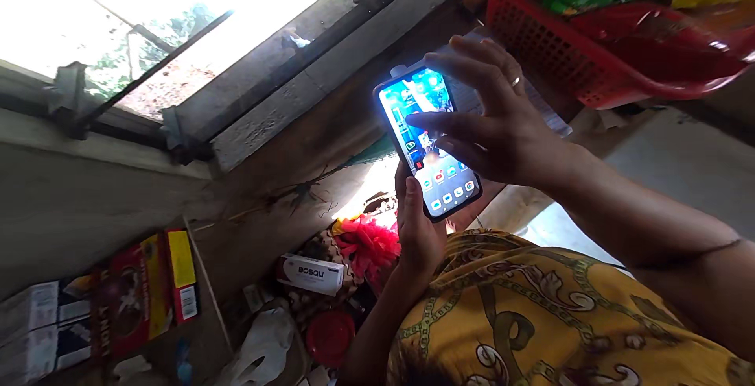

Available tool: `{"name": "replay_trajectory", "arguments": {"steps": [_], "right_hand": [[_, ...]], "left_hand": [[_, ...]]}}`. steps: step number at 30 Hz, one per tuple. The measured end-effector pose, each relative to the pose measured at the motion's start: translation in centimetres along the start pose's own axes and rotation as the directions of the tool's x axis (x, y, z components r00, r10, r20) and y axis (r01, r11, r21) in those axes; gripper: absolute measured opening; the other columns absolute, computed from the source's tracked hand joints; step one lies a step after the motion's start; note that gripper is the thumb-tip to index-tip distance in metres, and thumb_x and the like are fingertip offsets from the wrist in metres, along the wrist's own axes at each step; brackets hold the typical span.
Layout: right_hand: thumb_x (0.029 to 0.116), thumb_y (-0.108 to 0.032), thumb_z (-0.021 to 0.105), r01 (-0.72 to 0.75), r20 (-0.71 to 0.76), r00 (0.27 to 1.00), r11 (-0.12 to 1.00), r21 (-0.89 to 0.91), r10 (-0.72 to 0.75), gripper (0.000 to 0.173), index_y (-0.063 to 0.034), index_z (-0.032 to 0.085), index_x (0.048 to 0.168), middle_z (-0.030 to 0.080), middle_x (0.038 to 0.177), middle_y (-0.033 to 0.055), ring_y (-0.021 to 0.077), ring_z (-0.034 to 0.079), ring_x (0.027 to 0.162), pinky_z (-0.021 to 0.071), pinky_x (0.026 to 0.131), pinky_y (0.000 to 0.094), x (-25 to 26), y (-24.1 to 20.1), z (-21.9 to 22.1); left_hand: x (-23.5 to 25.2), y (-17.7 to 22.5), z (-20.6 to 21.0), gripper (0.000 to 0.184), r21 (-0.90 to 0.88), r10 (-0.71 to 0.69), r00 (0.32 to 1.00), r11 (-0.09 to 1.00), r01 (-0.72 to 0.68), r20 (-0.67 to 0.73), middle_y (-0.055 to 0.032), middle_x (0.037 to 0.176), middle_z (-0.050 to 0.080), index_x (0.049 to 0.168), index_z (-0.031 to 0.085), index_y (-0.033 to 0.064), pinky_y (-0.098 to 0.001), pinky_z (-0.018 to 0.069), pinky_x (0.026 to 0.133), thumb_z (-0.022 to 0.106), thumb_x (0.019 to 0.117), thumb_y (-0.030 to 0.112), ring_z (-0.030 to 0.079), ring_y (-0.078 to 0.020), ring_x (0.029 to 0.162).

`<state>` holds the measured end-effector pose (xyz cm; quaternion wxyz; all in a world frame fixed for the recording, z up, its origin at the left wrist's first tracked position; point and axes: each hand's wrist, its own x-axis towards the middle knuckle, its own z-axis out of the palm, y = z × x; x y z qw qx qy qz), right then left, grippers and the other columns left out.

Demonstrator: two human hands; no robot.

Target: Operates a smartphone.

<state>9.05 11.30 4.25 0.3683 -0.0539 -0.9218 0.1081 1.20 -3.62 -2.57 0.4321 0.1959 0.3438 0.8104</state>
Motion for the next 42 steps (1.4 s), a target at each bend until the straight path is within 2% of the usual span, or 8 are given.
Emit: {"name": "replay_trajectory", "arguments": {"steps": [7,19,22,26,28,31,38,42], "right_hand": [[0.1053,-0.030,0.053,-0.014,-0.024,1.000,1.000,0.006,0.014,0.026,-0.0277,0.071,0.124,0.050,0.149,0.0225,0.0424,0.029,0.151,0.0185,0.120,0.0644,0.1,0.3,-0.2],[0.1070,-0.030,0.051,-0.013,0.001,1.000,1.000,0.027,0.013,0.027,-0.0237,0.071,0.124,0.050,0.149,0.0230,0.0415,0.032,0.150,0.0177,0.120,0.0638,-0.3,0.5,-0.2],[0.1090,-0.034,0.045,-0.042,-0.058,0.997,0.994,0.103,0.048,0.032,-0.0197,0.070,0.125,0.050,0.149,0.0215,0.0369,0.030,0.151,0.0204,0.122,0.0574,-1.2,0.9,-1.2],[0.1079,-0.028,0.046,-0.089,-0.109,0.988,0.977,0.196,0.112,0.034,-0.0054,0.069,0.120,0.049,0.145,0.0219,0.0294,0.039,0.145,0.0360,0.120,0.0407,-3.0,1.2,-1.5],[0.1076,-0.030,0.046,-0.104,-0.091,0.988,0.968,0.230,0.128,0.036,-0.0024,0.069,0.116,0.049,0.145,0.0221,0.0267,0.043,0.142,0.0395,0.116,0.0371,-4.0,0.9,-1.1],[0.1076,-0.035,0.047,-0.092,-0.054,0.992,0.958,0.271,0.111,0.036,-0.0057,0.067,0.114,0.049,0.144,0.0182,0.0239,0.040,0.144,0.0384,0.118,0.0360,-5.7,0.3,-0.1],[0.1060,-0.032,0.050,-0.112,-0.051,0.990,0.951,0.288,0.132,0.032,-0.0084,0.070,0.114,0.051,0.142,0.0172,0.0241,0.038,0.146,0.0360,0.119,0.0365,-6.4,-0.5,1.2],[0.1055,-0.035,0.053,-0.099,-0.054,0.992,0.956,0.275,0.118,0.028,-0.0134,0.070,0.113,0.055,0.137,0.0142,0.0248,0.041,0.143,0.0376,0.118,0.0384,-6.4,-1.4,1.7]], "left_hand": [[0.1,-0.1,0.0,0.044,0.016,0.006,1.000,1.000,-0.007,0.003,0.0015,0.132,0.059,0.149,0.040,0.0237,-0.0390,0.0510,0.104,0.042,0.1076,0.039,0.060,-0.0121,0.121],[0.2,0.0,0.1,0.039,-0.013,0.019,1.000,1.000,-0.019,-0.004,0.0025,0.131,0.060,0.146,0.043,0.0236,-0.0376,0.0509,0.104,0.039,0.1087,0.036,0.061,-0.0112,0.121],[0.3,0.2,0.1,0.037,-0.029,0.031,0.999,0.999,-0.032,-0.017,0.0023,0.130,0.061,0.144,0.045,0.0237,-0.0382,0.0515,0.103,0.038,0.1091,0.035,0.061,-0.0120,0.120],[0.6,0.6,0.0,0.037,-0.032,0.052,0.997,0.998,-0.054,-0.052,0.0010,0.128,0.062,0.144,0.046,0.0218,-0.0381,0.0509,0.104,0.037,0.1090,0.032,0.061,-0.0122,0.120],[0.8,0.8,0.0,0.037,-0.036,0.061,0.996,0.997,-0.063,-0.072,0.0014,0.125,0.063,0.142,0.047,0.0216,-0.0375,0.0515,0.103,0.040,0.1084,0.035,0.062,-0.0119,0.119],[1.1,1.0,0.0,0.038,-0.025,0.069,0.992,0.997,-0.072,-0.104,0.0019,0.125,0.064,0.141,0.048,0.0217,-0.0377,0.0522,0.102,0.042,0.1073,0.037,0.062,-0.0122,0.118],[1.2,0.9,0.0,0.039,-0.032,0.068,0.989,0.997,-0.073,-0.134,0.0019,0.124,0.065,0.141,0.049,0.0215,-0.0395,0.0541,0.099,0.041,0.1069,0.038,0.064,-0.0132,0.117],[1.1,1.0,0.1,0.036,-0.007,0.076,0.975,0.997,-0.080,-0.210,0.0026,0.118,0.067,0.137,0.046,0.0182,-0.0376,0.0566,0.095,0.031,0.1091,0.036,0.066,-0.0116,0.112]]}}
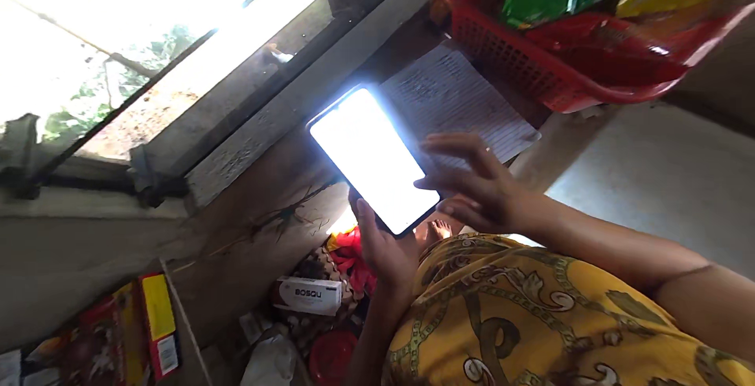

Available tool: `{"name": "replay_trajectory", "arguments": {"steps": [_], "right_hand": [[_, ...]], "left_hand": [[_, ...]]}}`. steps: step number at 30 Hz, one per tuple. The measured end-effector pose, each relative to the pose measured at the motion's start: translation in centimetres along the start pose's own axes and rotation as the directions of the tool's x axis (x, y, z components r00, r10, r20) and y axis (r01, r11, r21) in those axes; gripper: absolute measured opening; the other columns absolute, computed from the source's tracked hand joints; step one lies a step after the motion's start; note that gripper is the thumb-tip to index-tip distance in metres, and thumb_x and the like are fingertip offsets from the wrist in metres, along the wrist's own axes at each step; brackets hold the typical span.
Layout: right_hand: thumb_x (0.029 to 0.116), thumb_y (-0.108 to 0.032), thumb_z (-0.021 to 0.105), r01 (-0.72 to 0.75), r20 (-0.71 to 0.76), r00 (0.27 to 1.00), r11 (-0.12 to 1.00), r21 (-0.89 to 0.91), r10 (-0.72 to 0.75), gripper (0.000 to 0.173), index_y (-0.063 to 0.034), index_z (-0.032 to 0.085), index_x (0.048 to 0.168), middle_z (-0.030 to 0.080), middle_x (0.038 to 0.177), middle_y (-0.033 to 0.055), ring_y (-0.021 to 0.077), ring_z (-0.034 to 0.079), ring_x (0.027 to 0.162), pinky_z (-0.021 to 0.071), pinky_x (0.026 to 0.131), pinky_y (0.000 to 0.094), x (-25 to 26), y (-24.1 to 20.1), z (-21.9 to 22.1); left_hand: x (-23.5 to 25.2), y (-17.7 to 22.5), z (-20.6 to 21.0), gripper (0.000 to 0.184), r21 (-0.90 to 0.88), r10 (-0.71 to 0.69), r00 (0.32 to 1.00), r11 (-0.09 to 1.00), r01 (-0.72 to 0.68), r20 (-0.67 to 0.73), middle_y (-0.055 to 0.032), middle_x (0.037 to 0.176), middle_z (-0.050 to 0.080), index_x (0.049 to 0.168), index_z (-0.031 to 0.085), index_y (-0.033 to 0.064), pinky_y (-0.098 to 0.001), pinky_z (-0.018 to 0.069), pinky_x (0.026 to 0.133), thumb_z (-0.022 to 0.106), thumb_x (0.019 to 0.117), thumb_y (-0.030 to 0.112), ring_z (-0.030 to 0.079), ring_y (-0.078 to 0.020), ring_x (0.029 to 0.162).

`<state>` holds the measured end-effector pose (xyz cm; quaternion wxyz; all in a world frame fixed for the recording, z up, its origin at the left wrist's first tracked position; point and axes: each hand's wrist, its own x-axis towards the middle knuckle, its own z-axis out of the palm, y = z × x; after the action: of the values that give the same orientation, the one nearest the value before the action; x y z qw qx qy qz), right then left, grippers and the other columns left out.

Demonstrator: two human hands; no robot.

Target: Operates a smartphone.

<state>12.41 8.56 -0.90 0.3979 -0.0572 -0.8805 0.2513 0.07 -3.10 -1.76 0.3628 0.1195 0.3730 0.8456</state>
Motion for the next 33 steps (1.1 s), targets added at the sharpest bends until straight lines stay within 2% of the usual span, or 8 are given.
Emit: {"name": "replay_trajectory", "arguments": {"steps": [2,4,9,15,21,25,29,33], "right_hand": [[0.1058,-0.033,0.055,0.051,-0.018,0.999,0.999,0.014,-0.051,0.025,-0.0143,0.071,0.111,0.058,0.134,0.0121,0.0247,0.044,0.140,0.0378,0.117,0.0388,0.0,-0.4,0.3],[0.1070,-0.029,0.054,0.129,-0.051,0.991,0.988,0.087,-0.124,0.023,-0.0125,0.070,0.112,0.060,0.129,0.0111,0.0223,0.050,0.134,0.0410,0.114,0.0366,-0.1,-0.8,0.5],[0.1092,-0.030,0.049,0.200,-0.059,0.979,0.967,0.157,-0.193,0.027,-0.0104,0.068,0.116,0.064,0.120,0.0115,0.0196,0.058,0.121,0.0436,0.109,0.0353,-0.4,-1.3,0.7],[0.1087,-0.034,0.049,0.133,-0.043,0.991,0.988,0.079,-0.130,0.030,-0.0130,0.069,0.117,0.059,0.126,0.0095,0.0188,0.050,0.130,0.0401,0.112,0.0333,-0.3,-0.9,0.8],[0.1085,-0.034,0.050,0.126,0.014,0.992,0.989,0.071,-0.127,0.030,-0.0139,0.071,0.116,0.060,0.130,0.0113,0.0224,0.047,0.136,0.0348,0.117,0.0373,-0.3,-1.1,0.9],[0.1074,-0.033,0.051,0.068,-0.007,0.998,0.998,0.000,-0.068,0.028,-0.0141,0.071,0.114,0.058,0.132,0.0108,0.0237,0.043,0.139,0.0358,0.117,0.0364,-0.4,-0.4,0.1],[0.1059,-0.028,0.052,0.037,-0.022,0.999,0.999,-0.035,-0.038,0.026,-0.0138,0.071,0.116,0.057,0.135,0.0127,0.0259,0.042,0.141,0.0352,0.118,0.0407,-0.4,0.2,-0.3],[0.1052,-0.029,0.053,0.040,-0.025,0.999,0.998,-0.056,-0.041,0.026,-0.0141,0.072,0.114,0.056,0.135,0.0142,0.0265,0.041,0.142,0.0338,0.118,0.0406,-0.3,0.3,-0.3]], "left_hand": [[0.0,0.2,-0.1,0.034,0.009,0.018,1.000,1.000,-0.018,-0.022,0.0020,0.115,0.067,0.135,0.042,0.0169,-0.0365,0.0578,0.093,0.028,0.1101,0.035,0.066,-0.0113,0.110],[0.0,0.4,0.0,0.033,-0.019,0.033,0.998,0.999,-0.034,-0.049,0.0026,0.112,0.070,0.131,0.047,0.0177,-0.0357,0.0598,0.090,0.033,0.1100,0.038,0.069,-0.0109,0.108],[0.0,1.0,-0.1,0.045,-0.059,0.082,0.995,0.995,-0.084,-0.049,0.0028,0.115,0.071,0.130,0.051,0.0182,-0.0360,0.0582,0.094,0.027,0.1090,0.050,0.068,-0.0115,0.112],[-0.2,0.9,-0.1,0.046,-0.068,0.049,0.998,0.996,-0.052,-0.044,0.0030,0.114,0.072,0.129,0.056,0.0211,-0.0365,0.0579,0.094,0.039,0.1046,0.057,0.068,-0.0118,0.112],[-0.4,0.8,0.1,0.044,-0.046,0.036,0.996,0.998,-0.039,-0.076,0.0036,0.111,0.072,0.126,0.056,0.0197,-0.0348,0.0593,0.091,0.030,0.1085,0.051,0.069,-0.0099,0.109],[-0.3,0.5,0.0,0.040,-0.023,0.051,0.998,0.998,-0.052,-0.043,0.0049,0.117,0.070,0.131,0.051,0.0211,-0.0365,0.0555,0.098,0.030,0.1091,0.048,0.066,-0.0103,0.116],[-0.4,0.3,-0.2,0.046,-0.006,0.009,0.999,1.000,-0.009,0.039,0.0032,0.125,0.067,0.139,0.051,0.0225,-0.0412,0.0552,0.098,0.039,0.1062,0.052,0.064,-0.0127,0.119],[-0.4,0.2,0.2,0.044,-0.021,0.004,0.998,1.000,-0.003,0.058,0.0028,0.124,0.067,0.140,0.050,0.0217,-0.0389,0.0540,0.101,0.043,0.1060,0.049,0.064,-0.0117,0.118]]}}
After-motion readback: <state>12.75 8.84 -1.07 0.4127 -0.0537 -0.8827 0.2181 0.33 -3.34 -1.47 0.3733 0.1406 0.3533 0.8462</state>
